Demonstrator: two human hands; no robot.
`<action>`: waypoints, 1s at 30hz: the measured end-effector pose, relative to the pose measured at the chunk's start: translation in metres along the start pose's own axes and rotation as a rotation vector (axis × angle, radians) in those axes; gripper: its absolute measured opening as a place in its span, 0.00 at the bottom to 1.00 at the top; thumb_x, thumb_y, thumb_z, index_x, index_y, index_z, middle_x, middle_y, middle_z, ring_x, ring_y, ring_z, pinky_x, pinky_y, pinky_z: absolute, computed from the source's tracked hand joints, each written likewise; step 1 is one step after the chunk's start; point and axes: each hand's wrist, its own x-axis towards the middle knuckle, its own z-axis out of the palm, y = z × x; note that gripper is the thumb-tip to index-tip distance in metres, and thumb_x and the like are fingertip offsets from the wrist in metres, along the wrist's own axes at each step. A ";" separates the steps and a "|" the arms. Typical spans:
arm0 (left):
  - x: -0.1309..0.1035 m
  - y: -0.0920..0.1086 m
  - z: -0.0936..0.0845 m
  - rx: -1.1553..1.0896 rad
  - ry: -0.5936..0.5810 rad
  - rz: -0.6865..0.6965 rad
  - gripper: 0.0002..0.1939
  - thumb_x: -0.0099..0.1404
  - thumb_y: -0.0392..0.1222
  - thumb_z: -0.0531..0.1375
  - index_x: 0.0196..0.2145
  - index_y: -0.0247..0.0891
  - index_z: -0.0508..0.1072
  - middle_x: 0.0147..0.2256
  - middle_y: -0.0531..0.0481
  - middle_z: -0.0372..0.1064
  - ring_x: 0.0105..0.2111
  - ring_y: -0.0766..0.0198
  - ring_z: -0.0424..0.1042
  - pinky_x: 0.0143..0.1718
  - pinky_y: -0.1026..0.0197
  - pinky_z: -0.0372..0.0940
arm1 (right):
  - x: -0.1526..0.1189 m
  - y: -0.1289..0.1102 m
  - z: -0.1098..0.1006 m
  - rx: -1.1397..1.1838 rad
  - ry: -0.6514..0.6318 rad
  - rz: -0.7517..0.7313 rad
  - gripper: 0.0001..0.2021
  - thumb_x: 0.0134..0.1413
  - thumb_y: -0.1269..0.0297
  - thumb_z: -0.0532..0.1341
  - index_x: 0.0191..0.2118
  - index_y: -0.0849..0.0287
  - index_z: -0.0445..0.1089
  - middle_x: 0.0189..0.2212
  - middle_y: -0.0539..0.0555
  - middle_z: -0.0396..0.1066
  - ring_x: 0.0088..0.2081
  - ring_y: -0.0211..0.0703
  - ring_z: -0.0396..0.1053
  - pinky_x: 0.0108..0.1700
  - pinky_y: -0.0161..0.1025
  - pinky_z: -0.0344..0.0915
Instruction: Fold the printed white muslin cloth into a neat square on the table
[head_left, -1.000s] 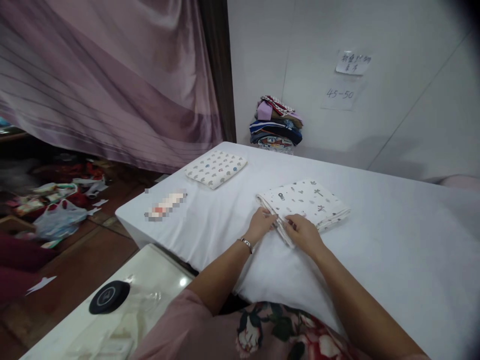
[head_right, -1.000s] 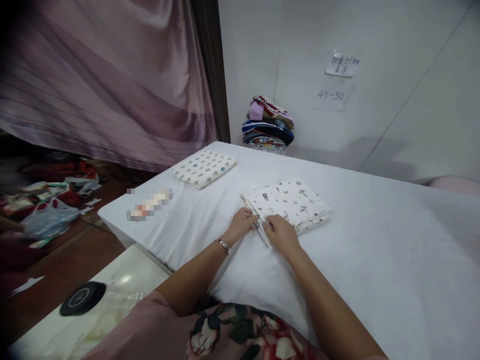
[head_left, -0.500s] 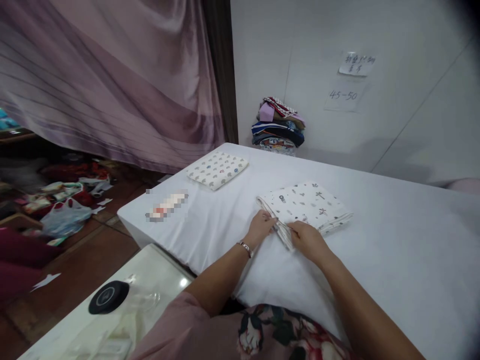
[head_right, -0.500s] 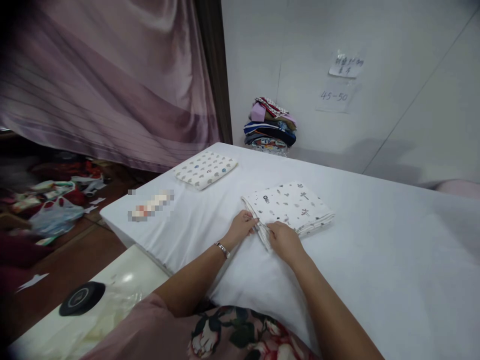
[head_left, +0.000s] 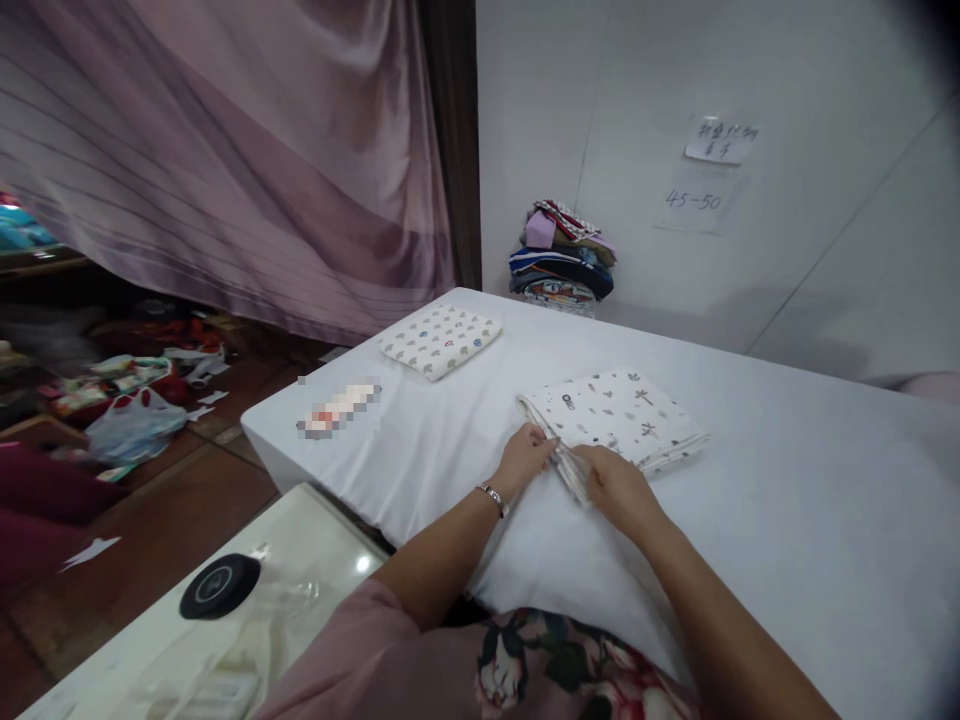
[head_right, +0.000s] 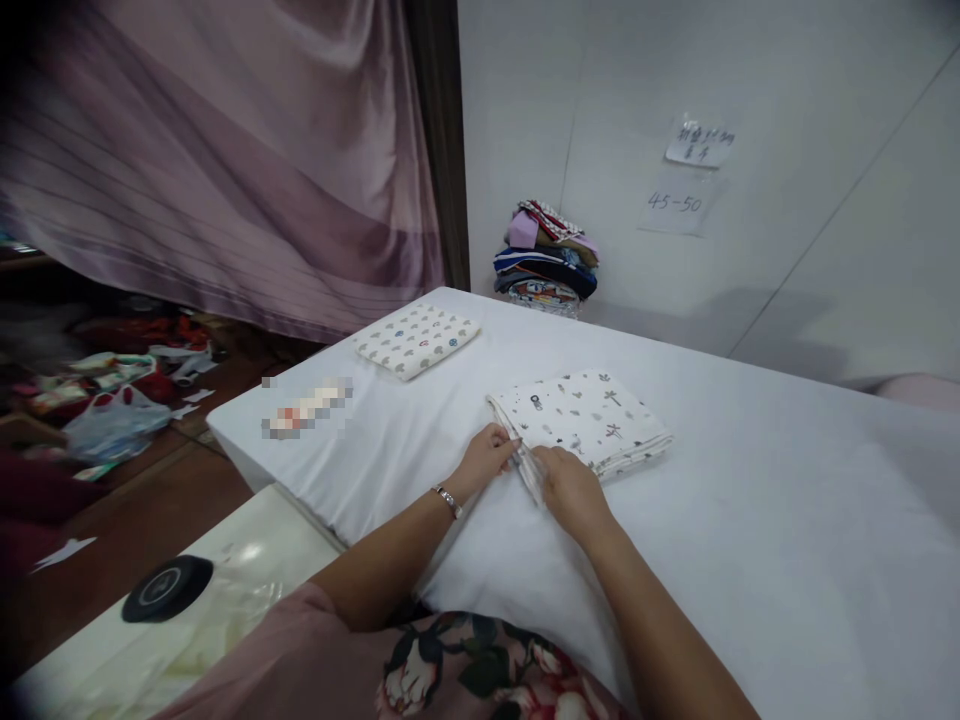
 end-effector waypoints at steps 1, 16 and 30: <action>0.000 0.000 0.000 0.001 -0.003 0.005 0.11 0.57 0.47 0.59 0.30 0.38 0.62 0.20 0.58 0.63 0.17 0.71 0.63 0.18 0.69 0.56 | 0.000 0.003 0.000 0.063 0.042 -0.006 0.22 0.49 0.77 0.48 0.50 0.57 0.65 0.45 0.55 0.69 0.45 0.44 0.66 0.44 0.39 0.62; 0.006 0.007 -0.002 0.148 0.222 0.169 0.06 0.56 0.42 0.58 0.30 0.38 0.69 0.23 0.55 0.67 0.25 0.68 0.65 0.27 0.67 0.57 | 0.001 0.016 0.005 0.331 0.106 0.024 0.23 0.46 0.73 0.50 0.50 0.56 0.67 0.47 0.53 0.69 0.47 0.45 0.67 0.50 0.45 0.63; 0.029 0.017 0.003 0.023 0.117 -0.027 0.14 0.53 0.46 0.58 0.17 0.36 0.67 0.14 0.55 0.57 0.19 0.68 0.60 0.21 0.66 0.51 | 0.001 0.014 0.000 0.425 0.158 0.036 0.21 0.47 0.70 0.50 0.47 0.56 0.69 0.44 0.53 0.71 0.43 0.44 0.68 0.44 0.42 0.65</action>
